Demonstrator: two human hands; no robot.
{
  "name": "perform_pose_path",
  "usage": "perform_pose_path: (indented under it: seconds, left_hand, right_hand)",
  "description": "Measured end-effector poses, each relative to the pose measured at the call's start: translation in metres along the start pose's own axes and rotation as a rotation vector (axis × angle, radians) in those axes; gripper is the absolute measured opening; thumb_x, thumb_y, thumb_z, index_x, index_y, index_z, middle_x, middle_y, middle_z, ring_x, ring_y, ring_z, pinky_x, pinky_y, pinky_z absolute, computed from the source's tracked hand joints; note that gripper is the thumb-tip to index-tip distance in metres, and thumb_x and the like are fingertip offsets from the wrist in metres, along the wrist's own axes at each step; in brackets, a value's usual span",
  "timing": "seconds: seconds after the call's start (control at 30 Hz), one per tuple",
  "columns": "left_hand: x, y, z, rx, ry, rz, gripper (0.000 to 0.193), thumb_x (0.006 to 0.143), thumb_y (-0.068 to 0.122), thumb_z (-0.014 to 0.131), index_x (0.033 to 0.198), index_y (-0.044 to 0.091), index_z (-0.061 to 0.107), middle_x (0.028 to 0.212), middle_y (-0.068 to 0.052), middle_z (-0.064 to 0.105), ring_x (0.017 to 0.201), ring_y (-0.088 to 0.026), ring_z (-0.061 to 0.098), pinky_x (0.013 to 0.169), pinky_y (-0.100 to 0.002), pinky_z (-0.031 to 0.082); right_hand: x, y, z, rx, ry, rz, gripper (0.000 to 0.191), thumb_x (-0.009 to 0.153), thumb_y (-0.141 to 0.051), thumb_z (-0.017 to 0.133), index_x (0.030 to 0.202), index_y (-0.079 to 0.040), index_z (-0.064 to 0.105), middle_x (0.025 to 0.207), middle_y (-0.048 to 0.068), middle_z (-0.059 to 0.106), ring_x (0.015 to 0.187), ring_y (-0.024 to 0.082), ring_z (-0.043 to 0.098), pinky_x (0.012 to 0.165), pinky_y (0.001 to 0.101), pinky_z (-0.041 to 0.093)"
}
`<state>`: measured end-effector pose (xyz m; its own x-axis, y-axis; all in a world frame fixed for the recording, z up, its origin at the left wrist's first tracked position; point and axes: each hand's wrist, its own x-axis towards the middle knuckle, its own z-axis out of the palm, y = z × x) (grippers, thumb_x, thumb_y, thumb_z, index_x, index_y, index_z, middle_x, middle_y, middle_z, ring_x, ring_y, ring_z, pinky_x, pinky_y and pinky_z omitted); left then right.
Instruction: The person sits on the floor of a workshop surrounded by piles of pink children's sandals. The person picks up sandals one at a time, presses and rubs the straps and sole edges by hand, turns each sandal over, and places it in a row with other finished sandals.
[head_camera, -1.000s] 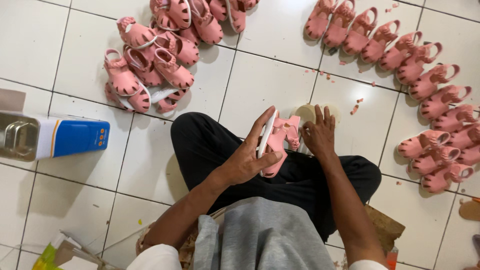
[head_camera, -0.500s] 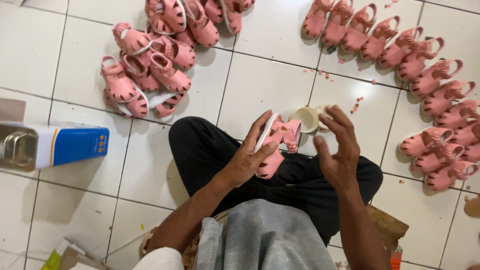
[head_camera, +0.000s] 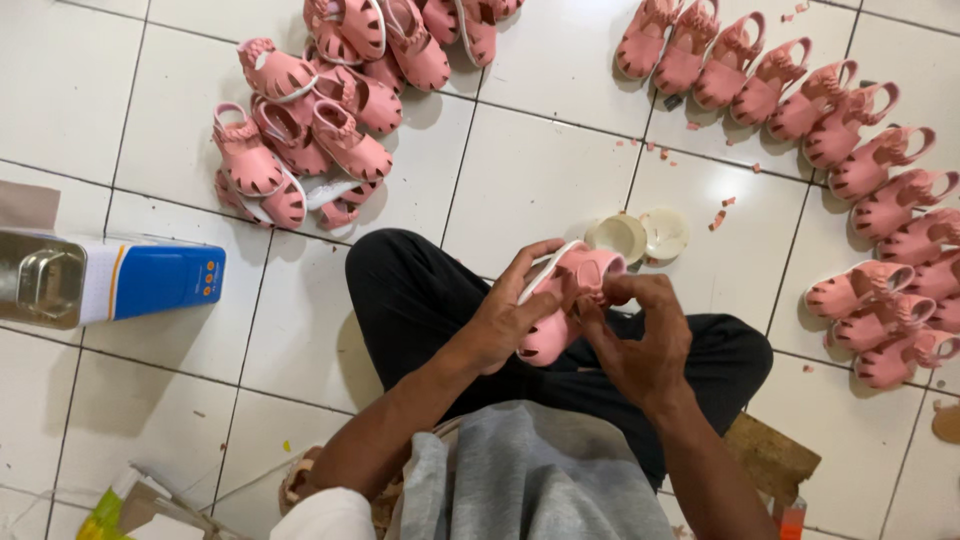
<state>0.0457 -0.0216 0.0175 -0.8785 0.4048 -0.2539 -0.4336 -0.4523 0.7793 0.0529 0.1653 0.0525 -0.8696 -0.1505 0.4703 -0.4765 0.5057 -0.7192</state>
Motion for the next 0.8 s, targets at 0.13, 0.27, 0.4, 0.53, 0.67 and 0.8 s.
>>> perform_pose_path:
  seconds: [0.13,0.27,0.4,0.53,0.67,0.8]
  left_hand:
    - [-0.005,0.016,-0.003,-0.172,-0.118,-0.106,0.069,0.103,0.030,0.061,0.160,0.003,0.032,0.139,-0.025,0.054,0.113,-0.026,0.062,0.093,-0.038,0.056]
    - [-0.006,0.030,-0.001,-0.180,-0.128,-0.283,0.079,0.100,0.053,0.051,0.159,0.008,0.024,0.138,-0.023,0.055,0.098,-0.028,0.072,0.078,-0.043,0.065]
    - [-0.004,0.032,0.002,-0.136,-0.136,-0.329,0.090,0.097,0.068,0.043,0.163,0.013,0.015,0.138,-0.027,0.056,0.092,-0.031,0.072,0.075,-0.045,0.063]
    - [-0.001,0.031,-0.007,-0.141,-0.144,-0.377,0.097,0.093,0.076,0.037,0.164,0.014,0.012,0.140,-0.027,0.056,0.095,-0.030,0.073,0.075,-0.047,0.065]
    - [0.008,0.036,-0.021,-0.258,-0.229,-0.361,0.106,0.090,0.082,0.030,0.165,0.009,0.015,0.142,-0.025,0.055,0.104,-0.030,0.074,0.077,-0.047,0.066]
    - [0.007,0.039,-0.022,0.050,-0.108,0.019,0.093,0.105,0.052,0.062,0.168,0.000,0.018,0.152,-0.029,0.045,0.133,-0.033,0.056,0.108,-0.046,0.052]
  right_hand:
    - [0.003,0.015,-0.014,0.020,0.136,0.129,0.034,0.101,0.000,0.076,0.128,-0.002,0.055,0.113,0.012,0.066,0.097,0.014,0.066,0.089,0.0275,0.056]
    - [0.011,0.046,-0.022,0.504,-0.068,0.472,0.053,0.101,-0.003,0.067,0.149,-0.001,0.046,0.126,0.008,0.067,0.109,0.015,0.066,0.097,0.0290,0.056]
    - [0.005,0.066,-0.016,0.894,-0.239,0.736,0.065,0.094,-0.006,0.072,0.154,0.000,0.045,0.117,0.015,0.073,0.108,0.020,0.071,0.094,0.0329,0.059]
    - [-0.003,0.072,-0.009,0.911,-0.267,0.719,0.073,0.088,-0.002,0.076,0.153,0.002,0.044,0.119,0.016,0.072,0.108,0.021,0.071,0.094,0.0348,0.059]
    - [-0.001,0.074,-0.005,0.967,-0.177,0.850,0.070,0.087,0.000,0.075,0.150,0.003,0.043,0.113,0.019,0.074,0.100,0.022,0.073,0.085,0.0336,0.061]
    - [0.005,0.075,0.001,1.070,-0.044,0.888,0.070,0.086,0.004,0.074,0.149,0.004,0.042,0.109,0.021,0.073,0.094,0.024,0.073,0.080,0.0331,0.062]
